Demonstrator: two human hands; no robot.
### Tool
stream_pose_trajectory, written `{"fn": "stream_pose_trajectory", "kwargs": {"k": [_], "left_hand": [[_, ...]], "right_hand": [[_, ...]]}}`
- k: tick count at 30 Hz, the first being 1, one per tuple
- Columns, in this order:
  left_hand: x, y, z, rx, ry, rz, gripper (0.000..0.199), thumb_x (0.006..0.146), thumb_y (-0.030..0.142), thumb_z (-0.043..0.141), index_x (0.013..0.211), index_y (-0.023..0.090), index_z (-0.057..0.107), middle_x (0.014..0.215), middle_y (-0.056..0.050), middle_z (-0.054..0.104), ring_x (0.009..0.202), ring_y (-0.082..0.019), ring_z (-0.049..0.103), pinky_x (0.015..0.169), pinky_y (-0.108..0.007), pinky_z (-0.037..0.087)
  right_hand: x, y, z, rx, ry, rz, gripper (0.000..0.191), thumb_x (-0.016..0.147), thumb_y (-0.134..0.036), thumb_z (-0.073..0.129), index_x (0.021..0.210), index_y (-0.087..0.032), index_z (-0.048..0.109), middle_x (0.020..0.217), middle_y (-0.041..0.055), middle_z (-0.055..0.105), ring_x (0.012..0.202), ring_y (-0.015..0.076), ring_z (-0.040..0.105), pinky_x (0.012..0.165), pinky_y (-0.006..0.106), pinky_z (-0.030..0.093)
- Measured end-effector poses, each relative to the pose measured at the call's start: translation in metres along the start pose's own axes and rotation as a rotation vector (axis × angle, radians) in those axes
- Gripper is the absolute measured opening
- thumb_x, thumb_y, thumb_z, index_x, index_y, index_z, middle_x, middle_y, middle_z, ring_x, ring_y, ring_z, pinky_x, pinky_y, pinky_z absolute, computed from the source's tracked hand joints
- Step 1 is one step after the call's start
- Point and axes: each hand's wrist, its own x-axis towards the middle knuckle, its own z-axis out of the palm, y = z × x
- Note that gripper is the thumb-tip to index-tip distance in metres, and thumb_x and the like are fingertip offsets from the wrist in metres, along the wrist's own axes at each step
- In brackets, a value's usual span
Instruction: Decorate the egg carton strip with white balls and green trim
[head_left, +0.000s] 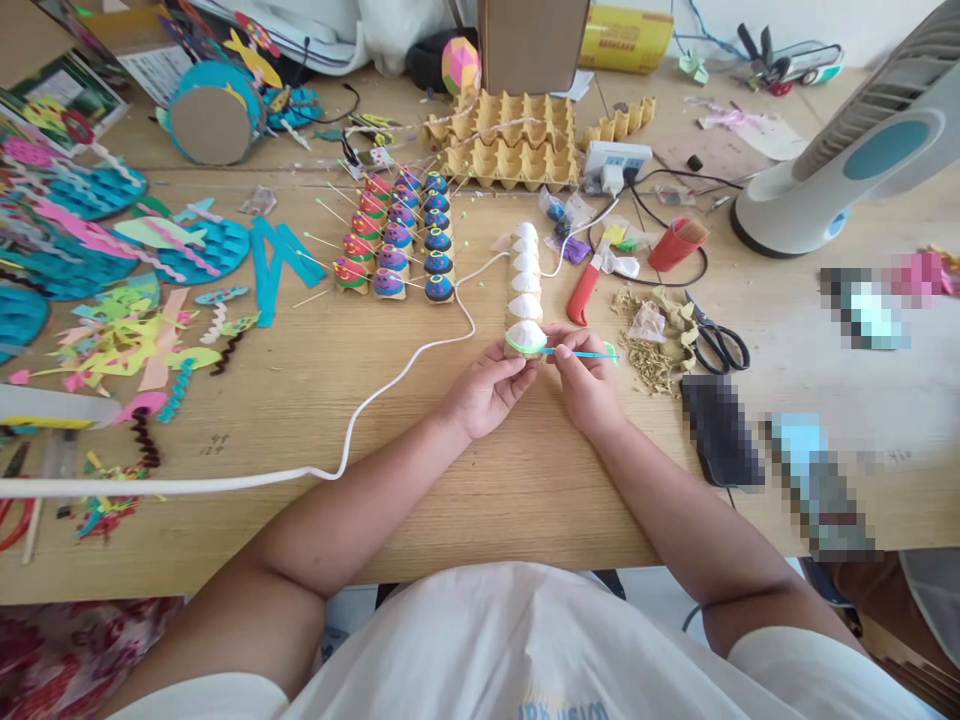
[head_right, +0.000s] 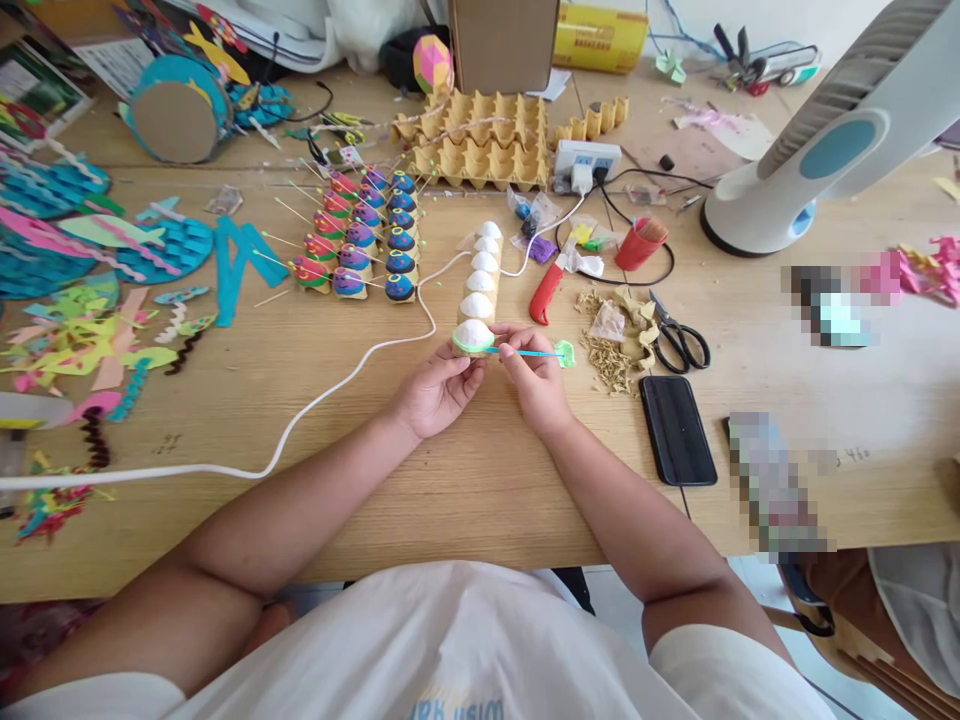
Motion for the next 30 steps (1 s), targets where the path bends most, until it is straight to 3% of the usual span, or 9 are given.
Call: {"fn": "stream_pose_trajectory", "kwargs": {"k": [4, 13, 20, 26, 30], "left_hand": [[0.001, -0.002, 0.001, 0.015, 0.007, 0.007, 0.026, 0.078, 0.006, 0.079, 0.1, 0.018, 0.074, 0.091, 0.002, 0.079, 0.081, -0.006, 0.074, 0.082, -0.015, 0.06], [-0.003, -0.002, 0.006, 0.078, 0.044, 0.06, 0.027, 0.073, 0.009, 0.085, 0.097, 0.019, 0.076, 0.091, 0.002, 0.08, 0.082, -0.008, 0.075, 0.087, -0.02, 0.06], [-0.002, -0.004, 0.004, 0.056, 0.012, 0.091, 0.025, 0.072, 0.014, 0.089, 0.094, 0.018, 0.078, 0.092, 0.001, 0.082, 0.081, -0.007, 0.076, 0.081, -0.016, 0.061], [-0.002, -0.003, 0.002, 0.069, 0.031, 0.085, 0.024, 0.072, 0.015, 0.088, 0.093, 0.018, 0.077, 0.085, 0.002, 0.08, 0.077, -0.008, 0.075, 0.076, -0.016, 0.06], [-0.003, -0.002, 0.003, 0.117, 0.044, 0.069, 0.024, 0.071, 0.016, 0.087, 0.092, 0.018, 0.075, 0.085, 0.001, 0.079, 0.078, -0.009, 0.075, 0.077, -0.019, 0.06]], "right_hand": [[0.0, 0.0, 0.002, 0.054, 0.009, 0.024, 0.034, 0.084, -0.046, 0.084, 0.082, -0.024, 0.058, 0.117, 0.0012, 0.076, 0.092, 0.0144, 0.07, 0.087, 0.033, 0.058], [0.0, -0.004, 0.005, 0.089, 0.02, 0.015, 0.036, 0.082, -0.046, 0.086, 0.081, -0.024, 0.058, 0.11, 0.0012, 0.077, 0.096, 0.017, 0.073, 0.092, 0.037, 0.06], [-0.001, -0.005, 0.003, 0.088, 0.006, -0.007, 0.029, 0.086, -0.04, 0.085, 0.08, -0.024, 0.062, 0.112, 0.0016, 0.074, 0.093, 0.0145, 0.068, 0.091, 0.034, 0.057], [0.003, -0.01, 0.003, 0.192, 0.021, 0.159, 0.036, 0.074, -0.044, 0.094, 0.079, -0.024, 0.064, 0.106, -0.0006, 0.064, 0.086, 0.0121, 0.057, 0.078, 0.027, 0.051], [0.005, -0.013, 0.005, 0.261, -0.035, 0.221, 0.038, 0.07, -0.043, 0.097, 0.077, -0.024, 0.064, 0.094, -0.0017, 0.06, 0.079, 0.0117, 0.052, 0.072, 0.027, 0.045]]}}
